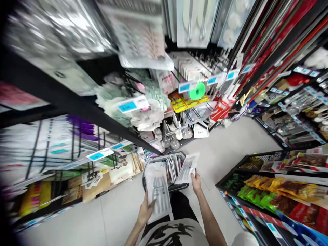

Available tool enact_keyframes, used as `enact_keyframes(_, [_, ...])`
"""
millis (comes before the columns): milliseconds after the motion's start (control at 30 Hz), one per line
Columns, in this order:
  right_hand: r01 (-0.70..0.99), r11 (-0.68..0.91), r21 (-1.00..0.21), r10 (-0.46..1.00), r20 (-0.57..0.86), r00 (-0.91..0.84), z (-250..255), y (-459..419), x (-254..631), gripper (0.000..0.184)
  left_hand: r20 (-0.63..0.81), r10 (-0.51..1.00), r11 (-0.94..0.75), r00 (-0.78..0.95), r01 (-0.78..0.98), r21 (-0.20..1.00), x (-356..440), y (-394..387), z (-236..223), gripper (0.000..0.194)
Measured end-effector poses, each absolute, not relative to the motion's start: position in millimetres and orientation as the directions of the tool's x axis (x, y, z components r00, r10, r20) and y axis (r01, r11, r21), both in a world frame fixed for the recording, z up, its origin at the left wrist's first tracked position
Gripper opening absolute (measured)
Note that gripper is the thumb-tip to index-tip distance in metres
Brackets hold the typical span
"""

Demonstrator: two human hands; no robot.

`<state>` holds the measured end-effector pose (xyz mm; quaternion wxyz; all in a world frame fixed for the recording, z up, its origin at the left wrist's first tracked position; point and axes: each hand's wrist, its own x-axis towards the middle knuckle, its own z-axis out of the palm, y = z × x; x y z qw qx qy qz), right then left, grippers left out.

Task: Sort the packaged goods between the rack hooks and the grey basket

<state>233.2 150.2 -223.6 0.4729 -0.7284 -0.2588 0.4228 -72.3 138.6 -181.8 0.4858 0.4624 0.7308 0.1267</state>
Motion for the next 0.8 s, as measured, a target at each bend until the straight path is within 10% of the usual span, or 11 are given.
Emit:
enact_keyframes(200, [-0.039, -0.263, -0.964, 0.810, -0.243, 0.534, -111, 152, 234, 0.042, -0.331, 0.943, 0.312, -0.023, 0.395, 0.864, -67, 173, -126, 0.061])
enact_keyframes(367, [0.378, -0.170, -0.910, 0.871, 0.041, 0.490, -13, 132, 221, 0.029, -0.272, 0.962, 0.253, 0.035, 0.264, 0.931, -66, 188, -89, 0.045])
enact_keyframes(800, [0.656, 0.363, -0.661, 0.901, 0.071, -0.428, 51, 91, 108, 0.043, -0.347, 0.938, 0.333, -0.009, -0.260, 0.906, -17, 140, -25, 0.075])
